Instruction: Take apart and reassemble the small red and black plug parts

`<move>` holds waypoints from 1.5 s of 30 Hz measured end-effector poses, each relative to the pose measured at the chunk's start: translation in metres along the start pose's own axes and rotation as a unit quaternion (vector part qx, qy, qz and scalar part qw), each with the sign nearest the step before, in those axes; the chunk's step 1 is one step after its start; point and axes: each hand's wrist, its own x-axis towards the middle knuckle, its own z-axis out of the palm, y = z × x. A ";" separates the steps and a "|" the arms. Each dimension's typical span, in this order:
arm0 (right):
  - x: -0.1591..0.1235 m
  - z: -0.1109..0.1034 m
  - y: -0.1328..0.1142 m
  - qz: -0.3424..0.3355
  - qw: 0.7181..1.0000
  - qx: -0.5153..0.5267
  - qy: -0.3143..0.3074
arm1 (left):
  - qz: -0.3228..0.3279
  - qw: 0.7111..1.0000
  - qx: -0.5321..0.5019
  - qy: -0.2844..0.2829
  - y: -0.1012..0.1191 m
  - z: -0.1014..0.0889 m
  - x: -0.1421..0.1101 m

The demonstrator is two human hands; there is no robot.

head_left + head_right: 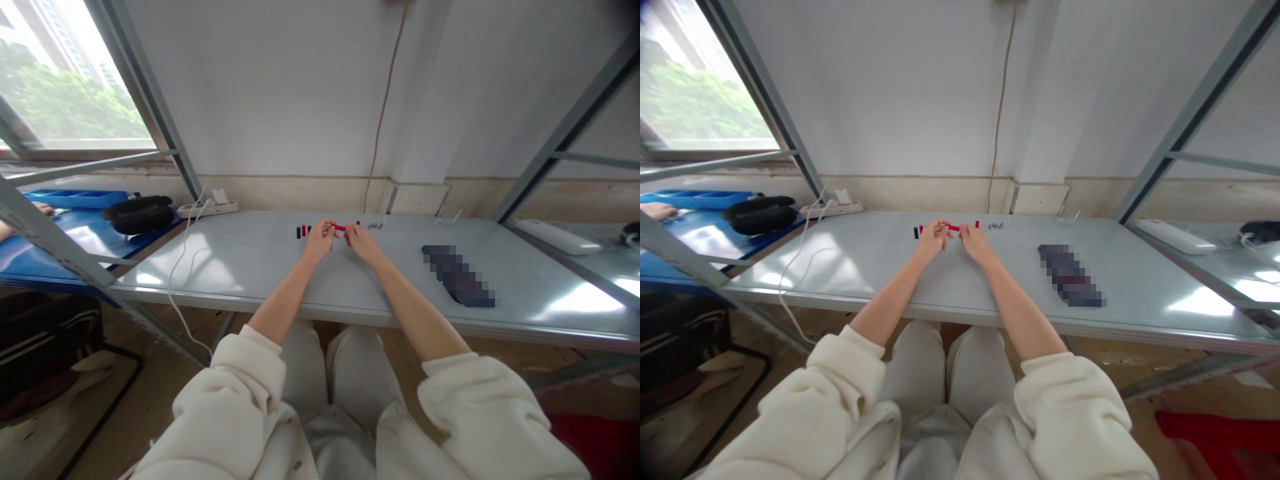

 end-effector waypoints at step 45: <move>-0.004 -0.020 -0.012 0.018 0.979 0.200 -0.018 | -0.032 0.998 -0.047 -0.005 0.006 -0.001 -0.004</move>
